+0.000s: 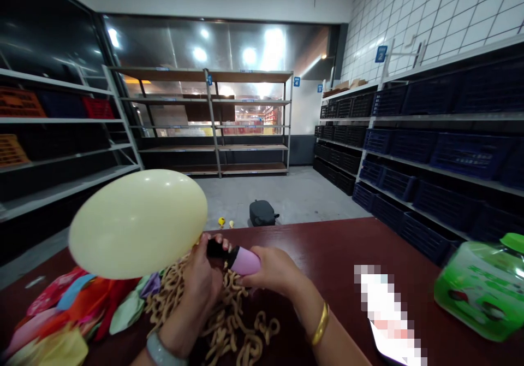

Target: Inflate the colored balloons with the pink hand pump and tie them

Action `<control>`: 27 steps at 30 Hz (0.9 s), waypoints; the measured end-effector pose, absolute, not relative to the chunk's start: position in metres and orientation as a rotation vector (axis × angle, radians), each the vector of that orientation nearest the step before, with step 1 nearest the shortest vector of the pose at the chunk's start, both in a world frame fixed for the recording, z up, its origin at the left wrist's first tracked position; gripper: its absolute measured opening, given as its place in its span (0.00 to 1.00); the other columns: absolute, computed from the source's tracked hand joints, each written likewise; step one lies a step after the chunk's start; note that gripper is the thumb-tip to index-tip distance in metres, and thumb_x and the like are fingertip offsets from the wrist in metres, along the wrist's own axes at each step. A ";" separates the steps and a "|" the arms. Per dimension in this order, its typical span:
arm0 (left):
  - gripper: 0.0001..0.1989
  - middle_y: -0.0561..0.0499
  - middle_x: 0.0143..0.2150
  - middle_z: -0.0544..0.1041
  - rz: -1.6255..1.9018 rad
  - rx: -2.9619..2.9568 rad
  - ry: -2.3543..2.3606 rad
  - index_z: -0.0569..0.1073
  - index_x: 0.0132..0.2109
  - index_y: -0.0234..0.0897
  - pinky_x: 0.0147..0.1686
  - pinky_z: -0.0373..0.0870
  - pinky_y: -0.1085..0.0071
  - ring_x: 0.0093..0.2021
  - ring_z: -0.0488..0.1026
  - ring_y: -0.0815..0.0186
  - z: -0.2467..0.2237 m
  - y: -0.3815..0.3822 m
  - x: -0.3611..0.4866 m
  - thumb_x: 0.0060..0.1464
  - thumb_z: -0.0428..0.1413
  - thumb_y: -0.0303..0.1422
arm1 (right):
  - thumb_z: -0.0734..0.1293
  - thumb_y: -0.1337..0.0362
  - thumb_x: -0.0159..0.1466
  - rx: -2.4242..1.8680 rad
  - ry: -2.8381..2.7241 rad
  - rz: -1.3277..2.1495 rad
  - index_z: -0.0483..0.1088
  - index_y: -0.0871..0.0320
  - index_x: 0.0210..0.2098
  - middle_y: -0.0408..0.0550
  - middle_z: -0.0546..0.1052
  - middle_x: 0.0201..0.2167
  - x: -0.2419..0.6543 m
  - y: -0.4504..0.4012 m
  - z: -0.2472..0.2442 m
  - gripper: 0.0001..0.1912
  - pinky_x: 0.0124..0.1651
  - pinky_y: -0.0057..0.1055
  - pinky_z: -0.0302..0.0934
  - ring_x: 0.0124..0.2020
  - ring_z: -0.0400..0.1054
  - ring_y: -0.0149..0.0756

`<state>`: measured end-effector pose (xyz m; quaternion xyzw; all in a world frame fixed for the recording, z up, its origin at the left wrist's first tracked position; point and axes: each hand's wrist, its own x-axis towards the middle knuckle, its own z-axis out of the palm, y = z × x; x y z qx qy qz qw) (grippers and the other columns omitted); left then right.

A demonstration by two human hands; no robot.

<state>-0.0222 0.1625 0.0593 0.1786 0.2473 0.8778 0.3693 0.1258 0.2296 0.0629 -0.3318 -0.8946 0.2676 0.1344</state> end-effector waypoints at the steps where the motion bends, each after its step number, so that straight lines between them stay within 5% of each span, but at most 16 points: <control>1: 0.13 0.54 0.27 0.69 2.258 0.477 0.637 0.66 0.32 0.37 0.29 0.67 0.70 0.25 0.67 0.69 0.062 0.162 -0.026 0.50 0.63 0.36 | 0.73 0.45 0.48 -0.950 -2.586 0.810 0.73 0.51 0.40 0.42 0.79 0.34 0.125 0.230 0.062 0.24 0.29 0.27 0.53 0.33 0.72 0.38; 18: 0.12 0.54 0.26 0.69 2.447 0.480 0.562 0.65 0.32 0.37 0.28 0.67 0.70 0.26 0.68 0.67 0.080 0.151 -0.103 0.52 0.61 0.37 | 0.75 0.53 0.48 -0.907 -2.595 1.111 0.75 0.54 0.41 0.44 0.79 0.34 0.144 0.252 0.060 0.22 0.31 0.28 0.59 0.33 0.72 0.39; 27: 0.11 0.50 0.30 0.74 2.236 0.499 0.644 0.71 0.33 0.35 0.45 0.72 0.60 0.32 0.74 0.65 0.059 0.163 -0.025 0.52 0.61 0.38 | 0.73 0.51 0.51 -0.920 -2.567 1.068 0.74 0.55 0.40 0.44 0.78 0.33 0.135 0.244 0.056 0.21 0.30 0.28 0.58 0.30 0.71 0.37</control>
